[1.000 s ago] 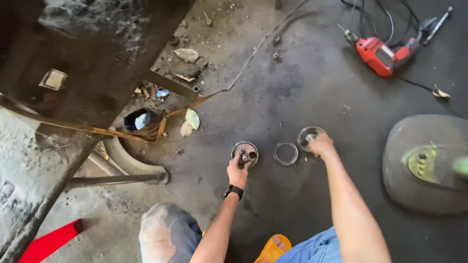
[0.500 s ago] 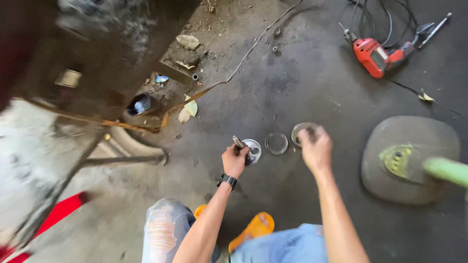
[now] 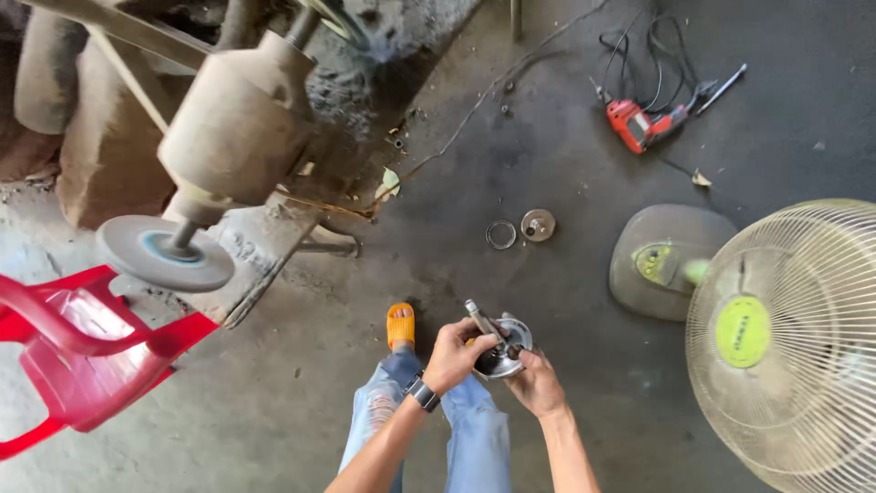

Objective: The person polishes motorcycle engine components, including a crankshaft and piston parts, using a bench grinder.

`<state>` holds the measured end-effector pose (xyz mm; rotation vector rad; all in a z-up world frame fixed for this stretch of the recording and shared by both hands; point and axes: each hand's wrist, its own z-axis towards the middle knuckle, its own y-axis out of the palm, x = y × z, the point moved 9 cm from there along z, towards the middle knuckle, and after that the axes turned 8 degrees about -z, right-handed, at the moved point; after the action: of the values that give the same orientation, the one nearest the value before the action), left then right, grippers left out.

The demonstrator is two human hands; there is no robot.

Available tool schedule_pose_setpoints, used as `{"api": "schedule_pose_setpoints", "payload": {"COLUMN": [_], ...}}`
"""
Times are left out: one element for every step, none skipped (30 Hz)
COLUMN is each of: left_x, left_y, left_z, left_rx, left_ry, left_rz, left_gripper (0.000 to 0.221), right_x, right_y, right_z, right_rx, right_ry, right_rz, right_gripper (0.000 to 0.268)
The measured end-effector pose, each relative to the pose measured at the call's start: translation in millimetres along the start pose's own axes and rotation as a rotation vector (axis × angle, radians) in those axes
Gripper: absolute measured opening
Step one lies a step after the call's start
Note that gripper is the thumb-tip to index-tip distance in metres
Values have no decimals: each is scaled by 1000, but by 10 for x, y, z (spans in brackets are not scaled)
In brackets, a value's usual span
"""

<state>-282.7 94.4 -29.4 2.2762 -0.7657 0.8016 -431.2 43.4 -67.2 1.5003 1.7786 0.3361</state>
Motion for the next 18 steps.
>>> {"api": "schedule_pose_setpoints", "payload": {"left_x": [116,249,374,475,606,741,667,606,528,730,944,1163,1358,1593,1793,1871,1902,1916], "left_y": [26,52,53,-31,-176,-331,-471,-608,-741,-750,-720,-711,-733,-777,-830,-915,-1030,-1128], "left_z": [-23,-27,-33,11,38,68,117,179,248,253,278,303,414,509,549,746,917,1087], "left_rx": [3,-20,-40,-34,25,84,87,84,79,80,46,13,17,34,62,80,138,196], "left_ry": [4,40,72,73,121,170,178,185,189,195,188,182,201,266,323,334,308,281], "left_rz": [-9,-77,-145,-152,-178,-204,-213,-144,-78,-89,62,214,200,179,156,140,93,46], "left_gripper": [23,29,35,35,37,39,39,40,40,40,43,47,47,54,61,61,51,43], "right_x": [-66,-136,-179,-228,-299,-372,-429,-494,-559,-595,-634,-668,-805,-943,-1034,-1103,-1187,-1270], "right_y": [78,138,202,255,287,327,375,395,409,518,581,660,940,1218,1490,1665,1828,1974], "right_z": [-33,-39,-36,-1,32,77,184,304,417,522,630,745,934,1117,1268,1541,1744,1941], "right_rx": [-1,8,19,19,41,63,59,97,139,139,203,267,257,257,257,245,240,234], "right_ry": [4,-11,-21,-14,-43,-73,-71,-77,-84,-83,-72,-62,-68,-98,-113,-104,-145,-187], "right_rz": [-9,26,65,59,51,44,33,16,-4,-17,-11,-5,-26,-39,-52,-73,-96,-118], "right_gripper": [71,71,71,71,69,67,67,65,62,62,58,55,55,52,51,51,49,48]}}
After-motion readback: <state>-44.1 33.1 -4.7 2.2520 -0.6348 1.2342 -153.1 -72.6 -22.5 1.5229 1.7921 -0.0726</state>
